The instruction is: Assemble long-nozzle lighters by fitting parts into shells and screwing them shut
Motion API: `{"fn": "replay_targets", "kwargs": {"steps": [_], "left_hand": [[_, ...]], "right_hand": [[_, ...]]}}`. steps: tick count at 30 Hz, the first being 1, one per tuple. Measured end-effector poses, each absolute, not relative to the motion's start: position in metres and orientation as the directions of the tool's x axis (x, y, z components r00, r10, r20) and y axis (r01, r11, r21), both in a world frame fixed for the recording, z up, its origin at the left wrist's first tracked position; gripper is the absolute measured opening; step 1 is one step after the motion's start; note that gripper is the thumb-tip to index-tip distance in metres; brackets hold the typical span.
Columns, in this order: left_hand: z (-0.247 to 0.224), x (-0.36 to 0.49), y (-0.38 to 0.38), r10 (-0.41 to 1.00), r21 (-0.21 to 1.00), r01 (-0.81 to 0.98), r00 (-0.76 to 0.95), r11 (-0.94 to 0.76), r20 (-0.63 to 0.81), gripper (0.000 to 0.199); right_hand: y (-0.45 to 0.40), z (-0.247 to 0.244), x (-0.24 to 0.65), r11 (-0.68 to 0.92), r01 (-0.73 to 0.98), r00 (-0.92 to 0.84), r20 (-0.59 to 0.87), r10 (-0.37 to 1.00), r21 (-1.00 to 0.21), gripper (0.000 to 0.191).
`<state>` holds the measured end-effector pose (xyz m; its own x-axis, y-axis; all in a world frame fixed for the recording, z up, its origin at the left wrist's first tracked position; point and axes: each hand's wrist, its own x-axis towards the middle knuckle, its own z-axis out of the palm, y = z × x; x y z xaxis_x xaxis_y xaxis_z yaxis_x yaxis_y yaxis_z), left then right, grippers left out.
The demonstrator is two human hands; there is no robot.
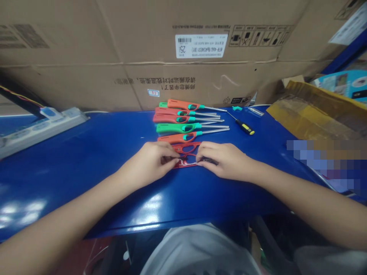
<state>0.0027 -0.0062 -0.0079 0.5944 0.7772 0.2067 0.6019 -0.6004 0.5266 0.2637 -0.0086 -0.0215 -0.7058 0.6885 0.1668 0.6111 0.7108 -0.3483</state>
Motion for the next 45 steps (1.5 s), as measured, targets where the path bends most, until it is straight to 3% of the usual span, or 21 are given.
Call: {"fn": "replay_targets", "kwargs": {"steps": [9,16,20,26,32,37,41,45], "left_hand": [[-0.012,0.000,-0.003,0.771,0.458,0.640,0.609,-0.617,0.189,0.017],[-0.005,-0.001,-0.018,0.737,0.143,0.724,0.669,-0.675,0.095,0.027],[-0.002,-0.002,-0.022,0.722,0.048,0.720,0.688,-0.692,0.074,0.032],[-0.001,0.000,-0.024,0.740,0.062,0.738,0.671,-0.672,0.039,0.032],[0.003,-0.002,-0.033,0.753,-0.012,0.753,0.657,-0.657,-0.009,0.033],[0.001,-0.002,-0.035,0.746,-0.033,0.746,0.666,-0.666,0.005,0.036],[-0.004,0.003,-0.030,0.706,0.054,0.707,0.693,-0.705,0.143,0.030],[-0.010,0.005,-0.026,0.727,0.226,0.694,0.676,-0.683,0.121,0.024]], "right_hand": [[-0.009,-0.021,0.264,0.668,0.614,-0.675,0.160,0.720,-0.421,0.009],[-0.009,-0.022,0.263,0.649,0.636,-0.659,0.144,0.738,-0.419,0.007],[-0.008,-0.021,0.263,0.647,0.628,-0.662,0.141,0.736,-0.433,0.006],[-0.008,-0.019,0.263,0.643,0.638,-0.656,0.137,0.742,-0.424,0.007],[-0.009,-0.019,0.264,0.637,0.644,-0.649,0.140,0.748,-0.424,0.007],[-0.008,-0.021,0.265,0.713,0.587,-0.724,0.147,0.674,-0.382,0.008],[-0.007,-0.022,0.264,0.730,0.571,-0.744,0.140,0.653,-0.376,0.016],[-0.007,-0.022,0.263,0.715,0.572,-0.734,0.138,0.665,-0.402,0.016]]}}
